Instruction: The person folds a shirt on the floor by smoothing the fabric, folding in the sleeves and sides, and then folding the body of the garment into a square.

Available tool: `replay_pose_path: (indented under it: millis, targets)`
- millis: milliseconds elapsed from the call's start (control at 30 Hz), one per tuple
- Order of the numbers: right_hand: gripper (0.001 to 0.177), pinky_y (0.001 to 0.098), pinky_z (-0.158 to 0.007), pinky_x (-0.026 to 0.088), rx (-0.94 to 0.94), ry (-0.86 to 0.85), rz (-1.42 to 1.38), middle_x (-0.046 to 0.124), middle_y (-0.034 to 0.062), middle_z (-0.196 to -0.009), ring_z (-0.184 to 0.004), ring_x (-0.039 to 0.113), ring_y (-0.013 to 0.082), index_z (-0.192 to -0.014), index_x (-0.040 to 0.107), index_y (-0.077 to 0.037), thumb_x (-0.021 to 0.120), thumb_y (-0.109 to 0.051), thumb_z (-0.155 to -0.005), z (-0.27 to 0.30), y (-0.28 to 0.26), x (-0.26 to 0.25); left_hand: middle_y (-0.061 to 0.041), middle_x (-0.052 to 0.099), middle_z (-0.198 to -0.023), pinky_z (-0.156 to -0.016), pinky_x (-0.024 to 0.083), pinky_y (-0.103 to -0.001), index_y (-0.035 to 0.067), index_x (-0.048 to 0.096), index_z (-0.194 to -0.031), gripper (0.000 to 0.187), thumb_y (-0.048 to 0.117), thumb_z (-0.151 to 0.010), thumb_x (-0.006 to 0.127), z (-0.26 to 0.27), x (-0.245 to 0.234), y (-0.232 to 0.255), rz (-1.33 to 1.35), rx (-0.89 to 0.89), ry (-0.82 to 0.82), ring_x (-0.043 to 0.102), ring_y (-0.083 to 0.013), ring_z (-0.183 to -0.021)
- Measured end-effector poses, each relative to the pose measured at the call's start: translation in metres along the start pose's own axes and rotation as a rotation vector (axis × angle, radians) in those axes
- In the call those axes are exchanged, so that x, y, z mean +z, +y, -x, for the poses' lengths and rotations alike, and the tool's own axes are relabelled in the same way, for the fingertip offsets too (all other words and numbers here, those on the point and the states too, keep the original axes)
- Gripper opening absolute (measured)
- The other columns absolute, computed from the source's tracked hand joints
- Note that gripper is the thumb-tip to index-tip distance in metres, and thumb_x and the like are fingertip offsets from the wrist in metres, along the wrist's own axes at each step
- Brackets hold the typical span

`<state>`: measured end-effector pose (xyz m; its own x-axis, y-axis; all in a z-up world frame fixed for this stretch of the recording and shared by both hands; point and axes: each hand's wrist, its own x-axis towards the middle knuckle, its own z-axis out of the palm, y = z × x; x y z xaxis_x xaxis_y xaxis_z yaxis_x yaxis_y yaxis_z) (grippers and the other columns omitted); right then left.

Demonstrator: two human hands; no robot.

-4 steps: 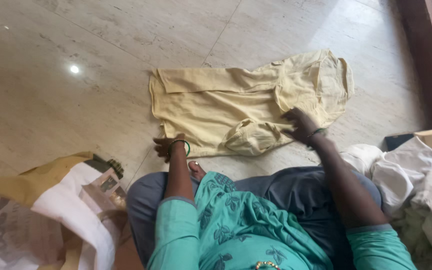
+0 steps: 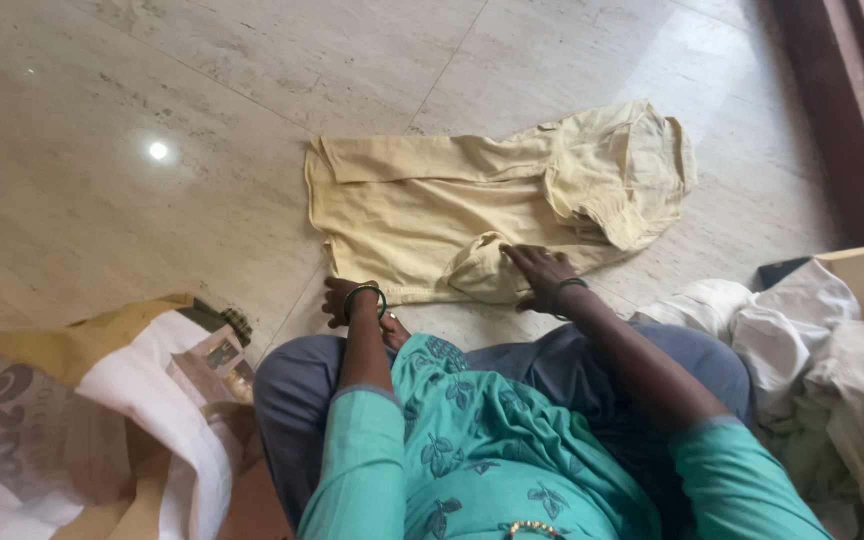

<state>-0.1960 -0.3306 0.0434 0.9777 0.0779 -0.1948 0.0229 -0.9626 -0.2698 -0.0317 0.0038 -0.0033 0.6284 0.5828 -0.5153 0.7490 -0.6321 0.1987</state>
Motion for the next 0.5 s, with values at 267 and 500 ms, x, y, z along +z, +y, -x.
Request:
replay_pose_path:
  millis: [267,500]
  targets:
    - [0.026,0.0358,-0.103,0.061,0.058,0.603,-0.279,0.064,0.0014,-0.120,-0.117,0.067,0.0235,-0.117,0.068,-0.034,0.075,-0.017,-0.098,0.025,0.090,0.015,-0.005,0.076,-0.115,-0.108,0.042,-0.051,0.027,0.081,-0.111,0.021,0.031,-0.092,0.074,0.002,-0.019,-0.011,0.047,0.176,0.085,0.063,-0.0273,-0.117]
    - [0.099,0.0507,-0.085,0.053,0.049,0.110,-0.173,0.045,0.0198,-0.149,-0.112,0.061,0.0438,-0.154,0.040,-0.014,0.088,-0.028,-0.068,0.020,-0.020,-0.014,-0.002,0.077,-0.103,-0.094,0.045,-0.049,0.022,0.067,-0.107,0.014,0.033,-0.099,0.066,0.009,-0.002,-0.003,0.305,0.506,0.366,0.064,-0.0275,-0.109]
